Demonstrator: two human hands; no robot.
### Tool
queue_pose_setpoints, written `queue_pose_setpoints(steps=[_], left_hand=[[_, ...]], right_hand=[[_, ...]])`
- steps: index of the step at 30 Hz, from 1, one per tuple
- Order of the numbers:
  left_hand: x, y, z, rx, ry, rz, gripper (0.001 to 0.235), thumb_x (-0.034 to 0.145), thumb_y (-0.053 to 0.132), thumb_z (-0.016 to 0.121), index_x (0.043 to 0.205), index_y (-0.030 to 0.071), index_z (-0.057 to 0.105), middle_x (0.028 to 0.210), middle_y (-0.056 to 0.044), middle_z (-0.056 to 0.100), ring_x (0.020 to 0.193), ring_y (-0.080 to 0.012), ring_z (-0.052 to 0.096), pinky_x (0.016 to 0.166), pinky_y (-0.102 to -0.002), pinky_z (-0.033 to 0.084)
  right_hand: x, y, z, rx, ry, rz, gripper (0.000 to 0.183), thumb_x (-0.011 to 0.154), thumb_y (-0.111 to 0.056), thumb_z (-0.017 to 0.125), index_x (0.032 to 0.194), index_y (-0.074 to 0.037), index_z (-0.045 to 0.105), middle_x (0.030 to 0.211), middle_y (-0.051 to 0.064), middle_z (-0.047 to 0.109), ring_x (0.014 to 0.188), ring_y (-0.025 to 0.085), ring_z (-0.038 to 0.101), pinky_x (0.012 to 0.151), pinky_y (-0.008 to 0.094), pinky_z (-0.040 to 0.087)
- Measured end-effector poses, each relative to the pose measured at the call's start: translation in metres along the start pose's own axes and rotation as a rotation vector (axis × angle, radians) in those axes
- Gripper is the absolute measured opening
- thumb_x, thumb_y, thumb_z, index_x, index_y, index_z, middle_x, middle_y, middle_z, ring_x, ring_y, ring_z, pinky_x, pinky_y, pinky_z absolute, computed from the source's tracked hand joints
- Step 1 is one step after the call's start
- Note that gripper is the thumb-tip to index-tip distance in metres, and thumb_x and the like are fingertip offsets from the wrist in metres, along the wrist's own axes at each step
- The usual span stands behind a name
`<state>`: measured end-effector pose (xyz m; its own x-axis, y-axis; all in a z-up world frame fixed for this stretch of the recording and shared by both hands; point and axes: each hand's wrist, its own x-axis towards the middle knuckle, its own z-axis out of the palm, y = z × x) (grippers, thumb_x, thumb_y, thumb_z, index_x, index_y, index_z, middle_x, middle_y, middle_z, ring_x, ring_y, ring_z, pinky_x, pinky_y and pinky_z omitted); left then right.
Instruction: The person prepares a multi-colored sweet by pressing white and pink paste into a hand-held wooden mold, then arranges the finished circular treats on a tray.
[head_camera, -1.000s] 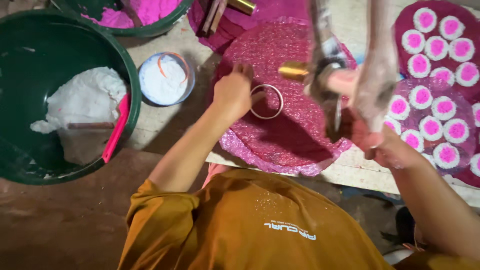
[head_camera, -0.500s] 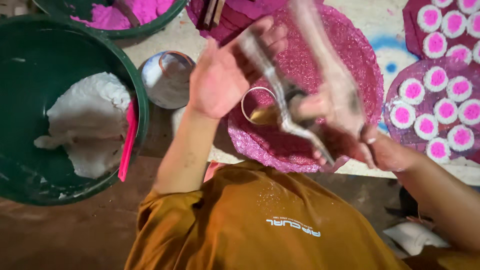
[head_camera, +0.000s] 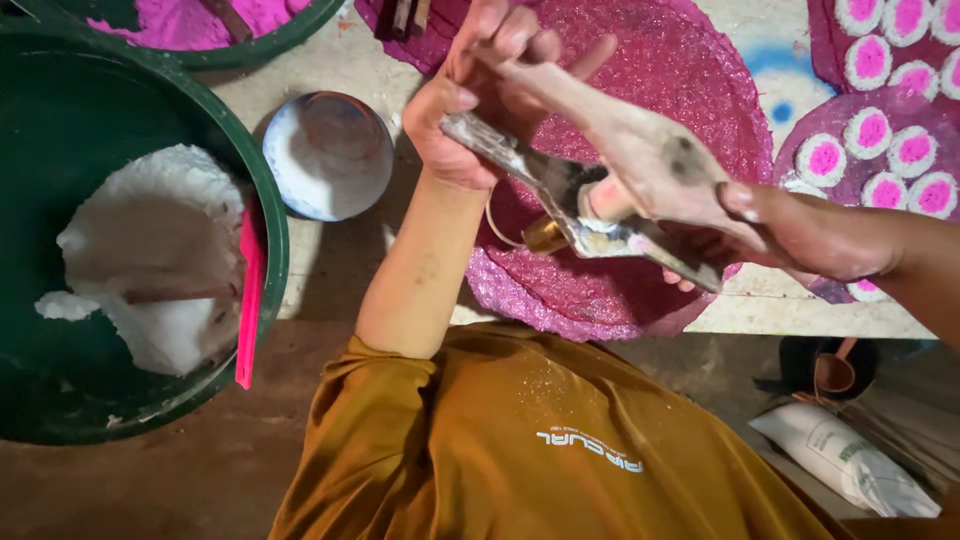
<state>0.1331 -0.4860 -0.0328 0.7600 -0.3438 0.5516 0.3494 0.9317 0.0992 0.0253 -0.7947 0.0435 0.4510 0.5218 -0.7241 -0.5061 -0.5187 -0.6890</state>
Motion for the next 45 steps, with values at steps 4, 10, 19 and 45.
queue_pose_setpoints(steps=[4, 10, 19, 45], left_hand=[[-0.004, 0.002, -0.020, -0.112, 0.000, 0.081, 0.029, 0.089, 0.023, 0.057, 0.116, 0.014, 0.052, 0.105, 0.000, 0.058, 0.106, -0.0167, 0.059, 0.115, -0.040, 0.041], [-0.013, 0.024, -0.038, -0.138, -0.049, 0.096, 0.025, 0.097, 0.034, 0.054, 0.114, 0.016, 0.052, 0.105, 0.000, 0.057, 0.105, -0.0168, 0.059, 0.110, -0.039, 0.046], [-0.014, -0.014, -0.056, -0.159, -0.017, 0.088, 0.025, 0.098, 0.038, 0.052, 0.110, 0.016, 0.052, 0.104, 0.001, 0.057, 0.105, -0.0158, 0.059, 0.108, -0.039, 0.050], [-0.063, 0.015, 0.027, 1.184, 0.399, -0.571, 0.091, 0.093, 0.037, 0.067, 0.168, 0.015, 0.021, 0.158, -0.009, 0.047, 0.125, -0.0316, 0.057, 0.106, -0.047, 0.053]], right_hand=[[0.007, -0.014, 0.005, -0.267, 0.157, 0.198, 0.109, 0.092, -0.086, 0.012, 0.169, -0.009, 0.013, 0.159, 0.027, 0.039, 0.128, 0.037, 0.052, 0.102, 0.051, 0.048], [0.026, -0.031, 0.026, -0.371, 0.258, 0.241, 0.105, 0.095, -0.084, 0.010, 0.167, -0.010, 0.028, 0.141, 0.021, 0.050, 0.119, 0.035, 0.047, 0.099, 0.050, 0.044], [0.014, -0.045, 0.040, -0.292, 0.408, 0.364, 0.093, 0.090, -0.079, 0.026, 0.122, -0.002, 0.066, 0.085, 0.015, 0.068, 0.083, 0.027, 0.063, 0.074, 0.044, 0.051], [-0.019, 0.058, 0.018, 0.149, 0.380, -0.094, 0.076, 0.091, -0.067, 0.028, 0.135, -0.011, 0.052, 0.111, 0.014, 0.061, 0.094, 0.027, 0.057, 0.077, 0.042, 0.052]])
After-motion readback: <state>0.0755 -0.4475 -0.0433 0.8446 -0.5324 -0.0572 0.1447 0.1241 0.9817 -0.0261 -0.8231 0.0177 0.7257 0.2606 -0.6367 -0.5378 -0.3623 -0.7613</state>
